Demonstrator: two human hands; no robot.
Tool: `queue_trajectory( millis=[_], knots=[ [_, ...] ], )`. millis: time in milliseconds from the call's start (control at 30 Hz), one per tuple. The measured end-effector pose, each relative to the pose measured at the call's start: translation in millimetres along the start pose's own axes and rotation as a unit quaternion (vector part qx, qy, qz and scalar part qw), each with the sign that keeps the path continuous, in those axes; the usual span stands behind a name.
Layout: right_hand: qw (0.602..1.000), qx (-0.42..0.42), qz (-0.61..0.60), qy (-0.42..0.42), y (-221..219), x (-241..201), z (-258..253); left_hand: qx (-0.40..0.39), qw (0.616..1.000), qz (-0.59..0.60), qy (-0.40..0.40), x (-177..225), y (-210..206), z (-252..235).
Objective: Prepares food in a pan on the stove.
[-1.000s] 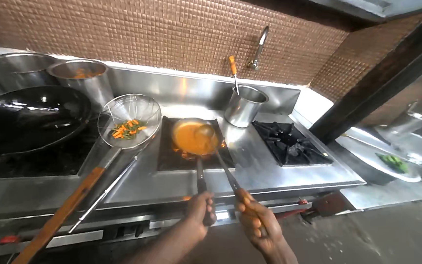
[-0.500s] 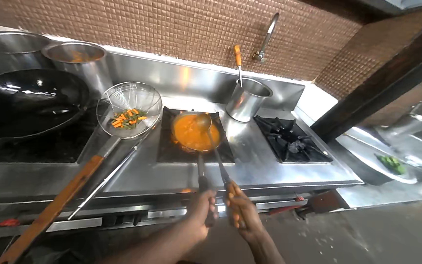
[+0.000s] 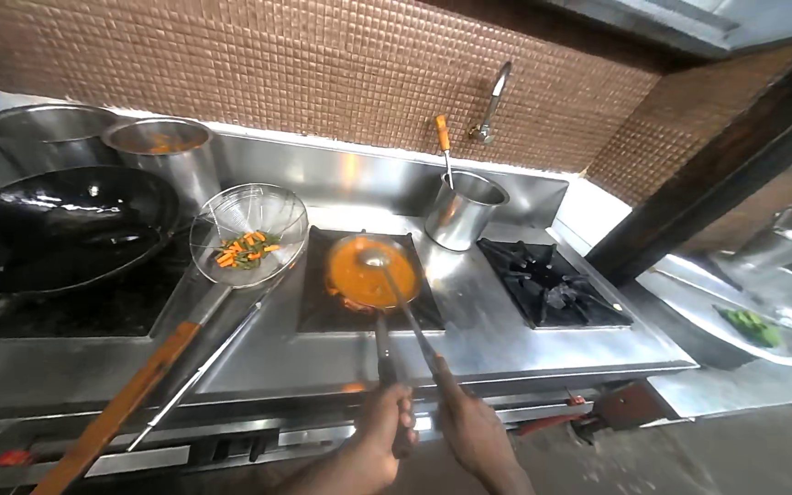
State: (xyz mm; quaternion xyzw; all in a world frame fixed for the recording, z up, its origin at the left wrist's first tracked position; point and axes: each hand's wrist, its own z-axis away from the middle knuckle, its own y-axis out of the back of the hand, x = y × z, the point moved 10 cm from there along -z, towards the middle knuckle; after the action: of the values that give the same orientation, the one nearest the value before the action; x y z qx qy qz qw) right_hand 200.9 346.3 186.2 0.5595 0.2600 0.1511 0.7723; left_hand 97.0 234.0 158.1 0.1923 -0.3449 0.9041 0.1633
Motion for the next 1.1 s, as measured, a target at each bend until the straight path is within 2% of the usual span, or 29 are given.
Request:
queue_trajectory(
  millis=[100, 167, 233, 367, 467, 533, 567, 600, 667, 733, 800, 967, 1100],
  knots=[
    [1.0, -0.01, -0.003, -0.009, -0.3, 4.9, 39.1, -0.009, 1.0, 0.011, -0.005, 9.4, 3.3, -28.1],
    [1.0, -0.006, -0.01, 0.025, 3.3, 5.3, 54.9, -0.015, 0.999, 0.033, 0.0, 15.3, 0.8, -31.2],
    [0.999, -0.004, -0.016, 0.048, 11.6, 0.5, 47.1, -0.025, 0.999, 0.031, 0.007, 15.1, -8.3, -15.5],
    [0.999, -0.018, -0.032, 0.018, 5.3, -2.7, 9.4, -0.002, 1.0, -0.002, 0.003, -2.1, -7.1, 5.9],
    [0.979, -0.042, -0.198, 0.007, 0.4, 7.2, 13.0, -0.005, 1.0, -0.006, -0.012, 8.1, -0.5, -19.7],
    [0.925, -0.067, -0.372, 0.023, -5.5, 16.6, 29.3, -0.006, 1.0, 0.005, -0.007, 11.6, 2.7, -27.1],
    [0.904, -0.071, -0.419, 0.042, -8.2, 20.4, 34.4, -0.008, 1.0, 0.005, -0.003, 11.3, 0.3, -22.1],
    [0.899, -0.061, -0.429, 0.062, -13.2, 25.2, 36.1, -0.009, 1.0, 0.004, 0.002, 9.0, -2.8, -14.3],
    [0.918, -0.013, -0.385, 0.092, -39.5, 35.4, 33.0, -0.007, 1.0, 0.005, 0.013, 0.3, -5.4, -2.7],
    [0.939, 0.025, -0.329, 0.098, -75.7, 39.4, 24.4, -0.006, 1.0, 0.018, 0.013, -2.0, -4.9, -3.7],
    [0.941, 0.054, -0.318, 0.103, -95.0, 39.2, 22.9, -0.007, 1.0, 0.021, 0.011, -3.3, -3.0, -8.4],
    [0.939, 0.072, -0.32, 0.105, -109.7, 40.7, 24.4, -0.002, 1.0, 0.018, 0.013, -2.4, -4.3, -5.9],
    [0.906, 0.046, -0.407, 0.106, -103.8, 37.1, 26.5, 0.011, 1.0, 0.005, 0.011, -2.0, -5.6, 5.7]
  ],
)
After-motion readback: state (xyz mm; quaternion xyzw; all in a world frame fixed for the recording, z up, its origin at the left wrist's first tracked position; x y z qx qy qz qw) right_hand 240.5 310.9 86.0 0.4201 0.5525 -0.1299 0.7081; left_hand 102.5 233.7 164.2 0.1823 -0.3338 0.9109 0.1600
